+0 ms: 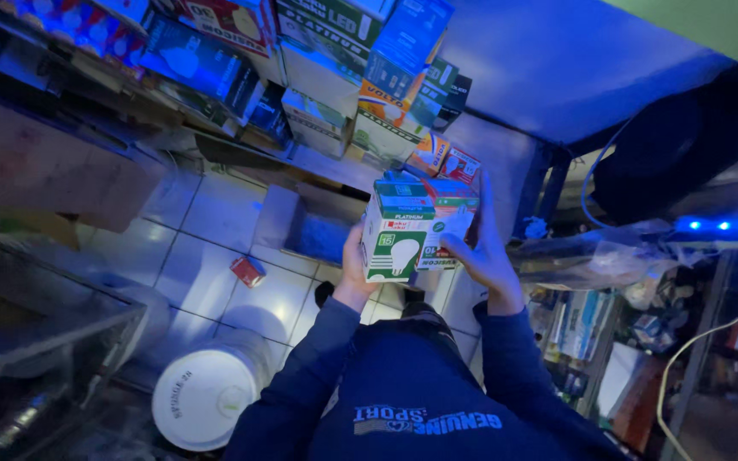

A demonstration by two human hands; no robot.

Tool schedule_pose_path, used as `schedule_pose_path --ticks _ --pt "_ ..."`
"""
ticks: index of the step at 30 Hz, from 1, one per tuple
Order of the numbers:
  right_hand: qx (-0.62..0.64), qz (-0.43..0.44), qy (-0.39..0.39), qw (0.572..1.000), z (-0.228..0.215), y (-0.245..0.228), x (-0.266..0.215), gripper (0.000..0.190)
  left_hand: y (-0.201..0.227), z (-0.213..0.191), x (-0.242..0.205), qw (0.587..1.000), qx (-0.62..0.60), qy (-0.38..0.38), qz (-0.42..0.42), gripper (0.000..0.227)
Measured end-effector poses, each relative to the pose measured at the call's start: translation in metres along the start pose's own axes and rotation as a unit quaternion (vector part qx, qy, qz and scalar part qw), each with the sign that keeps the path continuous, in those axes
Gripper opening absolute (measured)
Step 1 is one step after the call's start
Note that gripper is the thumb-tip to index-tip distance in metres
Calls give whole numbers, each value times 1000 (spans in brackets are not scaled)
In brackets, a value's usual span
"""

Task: The person sorts boxes of light bulbs by removing them from one cardboard container, inspecting the packaging, and placing them into another box or onto a shelf in a storage area.

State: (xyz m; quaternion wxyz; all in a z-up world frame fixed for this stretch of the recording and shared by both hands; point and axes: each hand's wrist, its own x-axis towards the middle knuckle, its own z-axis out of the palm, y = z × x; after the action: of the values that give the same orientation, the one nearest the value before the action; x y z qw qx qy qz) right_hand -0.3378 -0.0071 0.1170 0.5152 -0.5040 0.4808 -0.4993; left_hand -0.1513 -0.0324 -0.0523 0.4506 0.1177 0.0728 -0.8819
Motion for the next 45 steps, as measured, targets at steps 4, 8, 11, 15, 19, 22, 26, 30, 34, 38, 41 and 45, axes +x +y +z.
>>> schedule_pose_path --ticks 4,8,11,15,19,22,26,30,34,38,41,45 --pt "-68 30 -45 996 -49 -5 4 90 -34 -7 34 1000 -5 -10 12 49" --pt "-54 -49 5 997 -102 20 7 69 -80 -15 65 998 -53 -22 -4 48" --pt "-45 -76 80 993 -135 42 6 61 -101 -11 85 998 -63 -20 25 45" --pt "14 -150 126 981 -168 66 25 59 -105 -13 94 997 -43 -2 67 48" --pt "-3 -185 170 968 -173 80 46 65 -102 -22 99 996 -31 21 80 49" --pt "-74 -183 171 965 -161 76 56 72 -100 -26 104 996 -32 25 82 49" --pt "-67 -159 186 967 -147 84 69 75 -95 -26 117 996 -42 9 78 46" --pt "-94 -111 194 970 -142 108 72 78 -95 -24 131 998 -42 2 51 49" --pt "-270 -150 230 923 -150 125 99 76 -99 -25 133 997 -39 10 61 51" --pt "-286 -140 199 927 -154 130 131 74 -100 -31 132 996 -55 -9 64 49" --pt "-410 -186 168 877 -154 122 144 73 -103 -33 133 996 -48 -7 78 49" --pt "-410 -199 84 886 -151 116 158 71 -103 -40 130 996 -33 14 85 48"
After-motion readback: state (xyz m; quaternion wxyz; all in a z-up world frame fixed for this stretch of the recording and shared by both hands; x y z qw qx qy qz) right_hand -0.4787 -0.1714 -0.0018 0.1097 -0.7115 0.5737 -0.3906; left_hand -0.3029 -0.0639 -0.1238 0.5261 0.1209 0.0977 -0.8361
